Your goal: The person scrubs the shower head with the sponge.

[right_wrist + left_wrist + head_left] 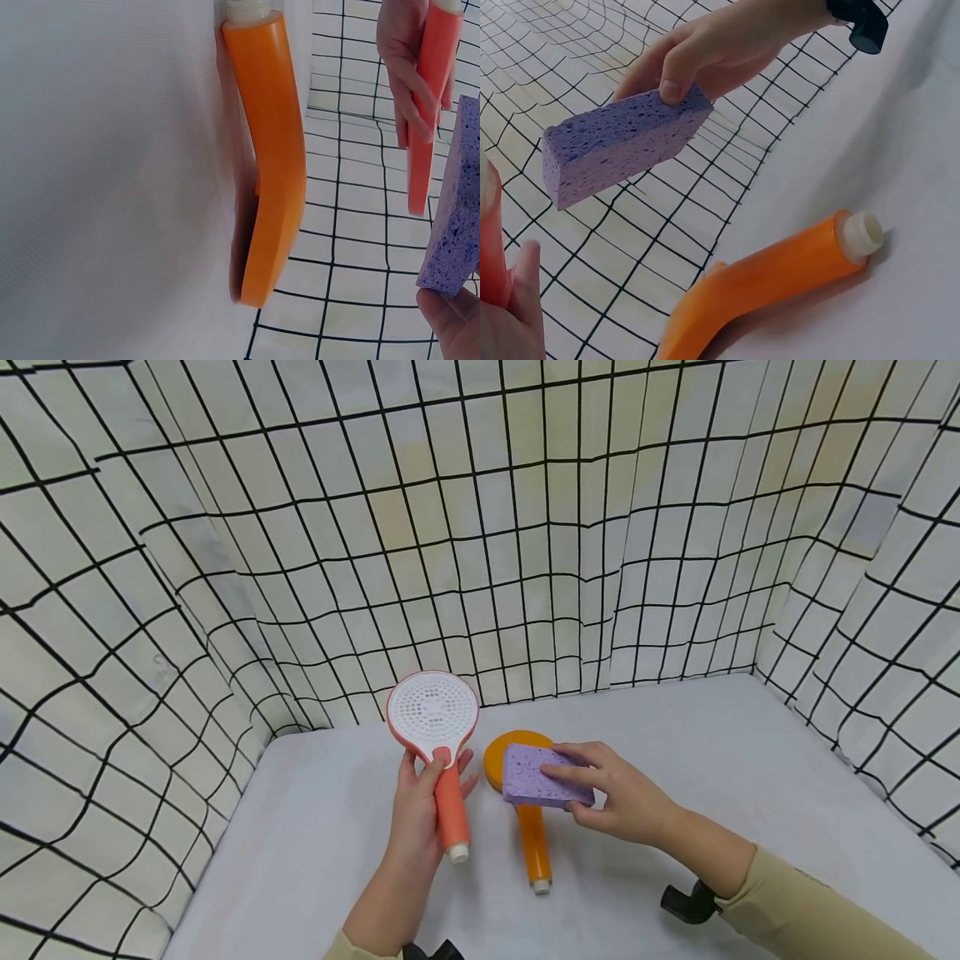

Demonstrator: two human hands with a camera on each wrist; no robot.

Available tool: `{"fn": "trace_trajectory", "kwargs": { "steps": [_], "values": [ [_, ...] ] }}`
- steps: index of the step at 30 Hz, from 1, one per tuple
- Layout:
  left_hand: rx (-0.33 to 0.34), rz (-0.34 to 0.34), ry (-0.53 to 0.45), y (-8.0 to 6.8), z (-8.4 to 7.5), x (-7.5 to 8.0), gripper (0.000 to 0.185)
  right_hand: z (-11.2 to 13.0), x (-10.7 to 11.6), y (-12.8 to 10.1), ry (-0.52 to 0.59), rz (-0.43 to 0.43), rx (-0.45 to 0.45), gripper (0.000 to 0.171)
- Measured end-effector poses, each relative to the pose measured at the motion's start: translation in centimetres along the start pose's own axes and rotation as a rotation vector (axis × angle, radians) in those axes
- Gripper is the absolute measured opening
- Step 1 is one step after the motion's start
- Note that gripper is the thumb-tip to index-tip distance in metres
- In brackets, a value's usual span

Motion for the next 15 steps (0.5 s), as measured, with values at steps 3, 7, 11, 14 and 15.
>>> {"fn": "trace_trajectory", "kwargs": {
  "steps": [3,7,11,14,15],
  "values": [
    [0.053,-0.061,0.156,-0.21,0.19,0.31,0.076,-0.05,0.02,-0.02,0.005,-0.001,0.003,0.054],
    [0.079,-0.094,0.203,-0.24,0.08,0.54,0.080,-0.19,0.03,-0.12,-0.002,-0.005,0.005,0.055],
    [0.091,-0.091,0.133,-0.12,0.11,0.60,0.083,-0.32,-0.03,-0.23,-0.015,-0.002,-0.002,0.055],
    [0.086,-0.087,0.096,-0.09,0.30,0.68,0.079,-0.43,-0.05,-0.26,-0.016,-0.001,-0.007,0.056],
    [0.081,-0.081,0.092,-0.09,0.40,0.71,0.076,-0.46,-0.05,-0.27,-0.017,-0.001,-0.008,0.056]
  ]
}}
Point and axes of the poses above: each hand's wrist, its own y-axis towards the middle knuckle, its own x-axis out of the back of the hand, z = x × y, the point moved 5 cm from there along y, towards the middle knuckle, and after that the axes turned 12 degrees about z, right-handed, at the moved point
